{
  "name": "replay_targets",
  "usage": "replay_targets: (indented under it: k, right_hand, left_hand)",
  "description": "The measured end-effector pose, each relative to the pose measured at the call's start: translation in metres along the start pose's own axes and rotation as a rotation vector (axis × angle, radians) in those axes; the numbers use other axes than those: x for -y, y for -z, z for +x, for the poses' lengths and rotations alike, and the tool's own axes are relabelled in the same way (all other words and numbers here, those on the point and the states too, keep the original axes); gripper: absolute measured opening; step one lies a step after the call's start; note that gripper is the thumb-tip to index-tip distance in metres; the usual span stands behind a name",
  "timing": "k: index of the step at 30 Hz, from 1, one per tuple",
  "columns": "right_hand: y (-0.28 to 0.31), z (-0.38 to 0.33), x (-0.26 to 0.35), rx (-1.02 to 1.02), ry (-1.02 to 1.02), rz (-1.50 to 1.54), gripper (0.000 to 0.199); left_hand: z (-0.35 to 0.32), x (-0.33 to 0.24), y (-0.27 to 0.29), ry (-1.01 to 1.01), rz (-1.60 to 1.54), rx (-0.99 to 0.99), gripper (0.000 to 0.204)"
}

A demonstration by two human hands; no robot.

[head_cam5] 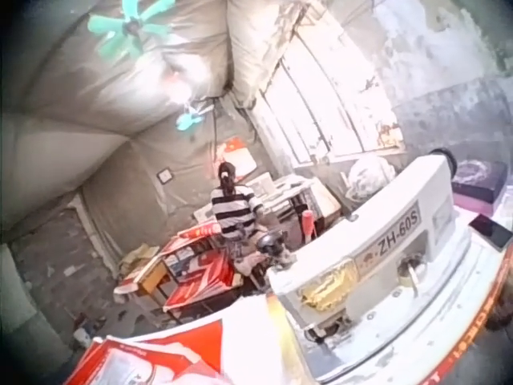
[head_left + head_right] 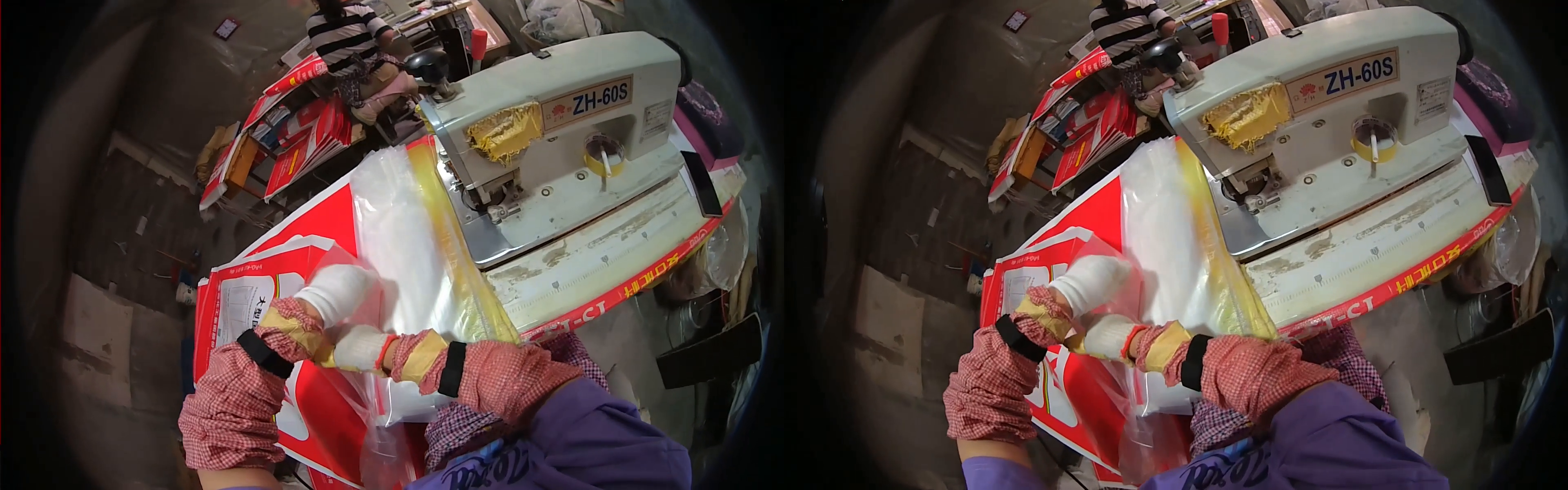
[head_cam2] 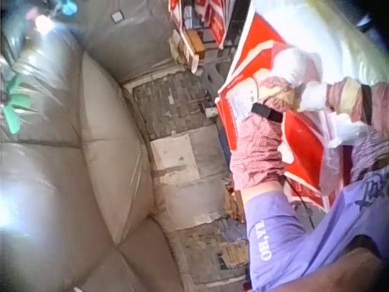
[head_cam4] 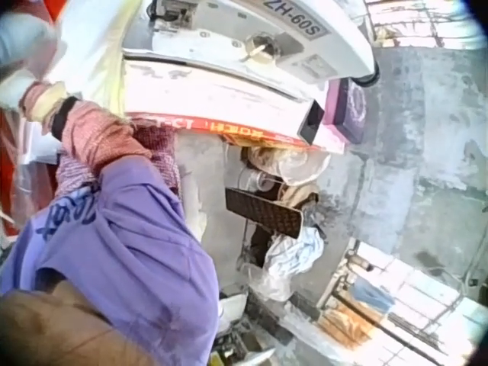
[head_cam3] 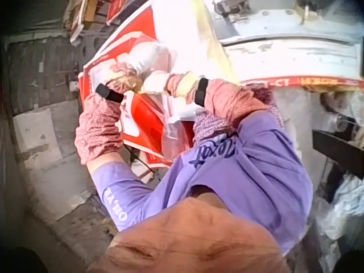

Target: Using an industrial sewing machine to stitch and process large plastic-lined fertilizer or chemical bags.

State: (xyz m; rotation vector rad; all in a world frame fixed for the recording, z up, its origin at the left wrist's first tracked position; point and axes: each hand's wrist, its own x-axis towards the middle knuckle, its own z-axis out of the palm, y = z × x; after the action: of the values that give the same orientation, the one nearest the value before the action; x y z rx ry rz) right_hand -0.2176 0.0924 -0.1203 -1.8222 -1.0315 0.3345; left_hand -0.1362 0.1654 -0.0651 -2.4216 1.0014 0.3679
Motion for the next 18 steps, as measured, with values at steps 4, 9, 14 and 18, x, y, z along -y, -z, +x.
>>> replay_targets:
  k: [4, 9, 14, 18]
  right_hand:
    - [0.033, -0.019, 0.013, 0.008, -0.239, 0.364, 0.055]
    - [0.017, 0.002, -0.010, 0.039, -0.193, 0.224, 0.058]
    - [-0.063, 0.013, -0.033, 0.206, 0.134, -0.080, 0.060]
    - [-0.097, -0.042, 0.035, -0.348, 0.347, 0.121, 0.018]
  left_hand:
    - [0.020, 0.001, 0.051, 0.403, 0.370, -0.398, 0.005]
    - [0.046, 0.031, 0.013, 0.605, 0.339, -0.471, 0.005]
    - [0.037, 0.063, 0.045, 0.576, 0.557, -0.500, 0.004]
    - [-0.001, 0.095, 0.143, 0.582, 0.776, -0.555, 0.008]
